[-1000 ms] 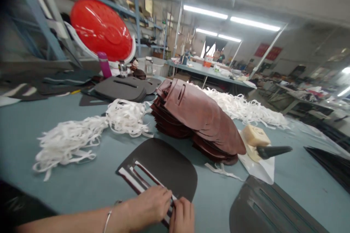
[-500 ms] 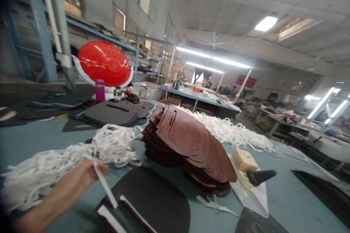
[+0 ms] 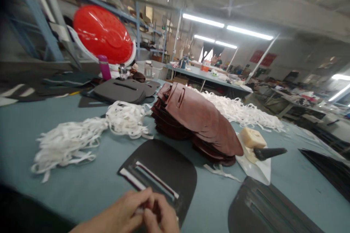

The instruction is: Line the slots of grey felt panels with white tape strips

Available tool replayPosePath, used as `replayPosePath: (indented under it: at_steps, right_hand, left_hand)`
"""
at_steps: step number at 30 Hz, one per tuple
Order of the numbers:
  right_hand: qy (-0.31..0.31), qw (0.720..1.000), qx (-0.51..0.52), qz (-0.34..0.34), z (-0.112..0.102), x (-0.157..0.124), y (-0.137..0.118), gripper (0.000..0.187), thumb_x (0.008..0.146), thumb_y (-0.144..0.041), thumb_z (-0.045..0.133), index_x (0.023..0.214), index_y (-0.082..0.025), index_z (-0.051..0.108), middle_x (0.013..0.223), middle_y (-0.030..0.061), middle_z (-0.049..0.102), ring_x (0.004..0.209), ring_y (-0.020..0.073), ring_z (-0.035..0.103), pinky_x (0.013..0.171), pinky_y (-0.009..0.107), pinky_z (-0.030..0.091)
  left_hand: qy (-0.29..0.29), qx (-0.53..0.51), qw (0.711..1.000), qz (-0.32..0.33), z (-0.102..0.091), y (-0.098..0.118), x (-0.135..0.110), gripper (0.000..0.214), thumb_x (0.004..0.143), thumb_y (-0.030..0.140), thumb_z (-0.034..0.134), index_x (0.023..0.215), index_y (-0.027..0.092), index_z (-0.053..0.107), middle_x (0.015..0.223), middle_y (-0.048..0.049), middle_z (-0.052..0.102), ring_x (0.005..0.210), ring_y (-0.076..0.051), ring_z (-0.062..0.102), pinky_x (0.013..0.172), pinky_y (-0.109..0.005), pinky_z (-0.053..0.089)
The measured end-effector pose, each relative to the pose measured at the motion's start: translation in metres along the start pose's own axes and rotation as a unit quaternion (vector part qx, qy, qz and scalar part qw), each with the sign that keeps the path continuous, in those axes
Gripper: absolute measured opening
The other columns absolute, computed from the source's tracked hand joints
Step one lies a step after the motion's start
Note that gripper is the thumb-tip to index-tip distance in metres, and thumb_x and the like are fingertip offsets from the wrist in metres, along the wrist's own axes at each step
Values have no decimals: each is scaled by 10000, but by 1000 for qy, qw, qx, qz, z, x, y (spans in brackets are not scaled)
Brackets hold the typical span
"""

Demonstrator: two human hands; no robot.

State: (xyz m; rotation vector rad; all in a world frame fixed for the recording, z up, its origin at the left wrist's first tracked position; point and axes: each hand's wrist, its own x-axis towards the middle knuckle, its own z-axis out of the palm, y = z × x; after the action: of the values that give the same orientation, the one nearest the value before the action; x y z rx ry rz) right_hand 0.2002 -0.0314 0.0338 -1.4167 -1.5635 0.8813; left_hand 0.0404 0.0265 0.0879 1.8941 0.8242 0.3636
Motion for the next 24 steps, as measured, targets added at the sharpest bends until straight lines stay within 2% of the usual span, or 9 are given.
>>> replayPosePath:
  at_steps: [1, 4, 6, 9, 12, 15, 18, 20, 24]
  right_hand:
    - [-60, 997, 21, 34, -4, -5, -7, 228, 884, -370, 480, 870, -193, 622, 753, -5, 620, 674, 128, 572, 597, 205, 454]
    - [-100, 987, 27, 124, -23, -17, -15, 313, 890, -398, 466, 684, -178, 550, 635, -33, 500, 628, 105, 477, 595, 196, 395]
    - [-102, 983, 10, 150, -35, -23, -10, 327, 894, -417, 459, 681, -183, 538, 625, -36, 468, 614, 105, 449, 580, 198, 377]
    - [-106, 982, -28, 151, -45, -27, 6, 310, 913, -421, 426, 777, -198, 593, 629, -30, 489, 593, 116, 467, 566, 209, 381]
    - [-81, 984, -88, 129, -47, -24, 20, 279, 906, -408, 431, 862, -219, 631, 668, -6, 571, 629, 142, 551, 611, 226, 419]
    - [-7, 979, -157, 126, -44, -19, 29, 273, 884, -430, 446, 814, -236, 625, 688, 12, 630, 632, 164, 603, 619, 242, 432]
    - [51, 964, -210, 154, -37, -17, 35, 312, 866, -485, 436, 747, -247, 599, 637, 12, 639, 578, 180, 617, 569, 253, 422]
    - [53, 958, -223, 174, -34, -18, 38, 325, 863, -504, 423, 743, -252, 590, 609, 5, 636, 555, 182, 624, 547, 250, 420]
    - [44, 951, -227, 206, -29, -22, 41, 305, 873, -486, 395, 833, -263, 598, 693, 0, 676, 626, 175, 662, 560, 230, 436]
  left_hand:
    - [5, 7, 1000, -9, 4, -3, -3, 107, 770, 193, 553, 866, 231, 580, 814, 37, 636, 759, -126, 557, 699, -200, 390]
    - [-17, 28, 999, -40, -4, -19, -15, 85, 778, 265, 599, 840, 215, 627, 731, 44, 632, 704, -120, 559, 652, -194, 371]
    - [-32, 24, 998, -50, -16, -30, -23, 126, 816, 299, 575, 795, 199, 650, 733, 33, 647, 710, -118, 575, 662, -190, 374]
    - [-33, 19, 998, -57, -32, -45, -28, 224, 875, 312, 496, 810, 183, 668, 775, 9, 665, 722, -122, 583, 678, -194, 386]
    - [1, 37, 997, -61, -45, -60, -25, 254, 891, 314, 459, 849, 173, 665, 781, -3, 657, 704, -124, 564, 665, -205, 387]
    - [53, 46, 995, -76, -58, -72, -13, 243, 871, 334, 479, 835, 162, 646, 744, 1, 634, 676, -124, 549, 634, -208, 388]
    - [98, 64, 987, -107, -67, -81, 2, 235, 837, 354, 508, 829, 158, 637, 713, 6, 633, 657, -130, 561, 615, -212, 399]
    - [116, 86, 983, -117, -70, -86, 12, 226, 833, 331, 498, 836, 161, 647, 733, -1, 650, 674, -135, 578, 629, -217, 404]
    - [144, 121, 971, -145, -68, -100, 27, 183, 803, 276, 505, 802, 170, 655, 710, -9, 657, 654, -140, 585, 625, -229, 391]
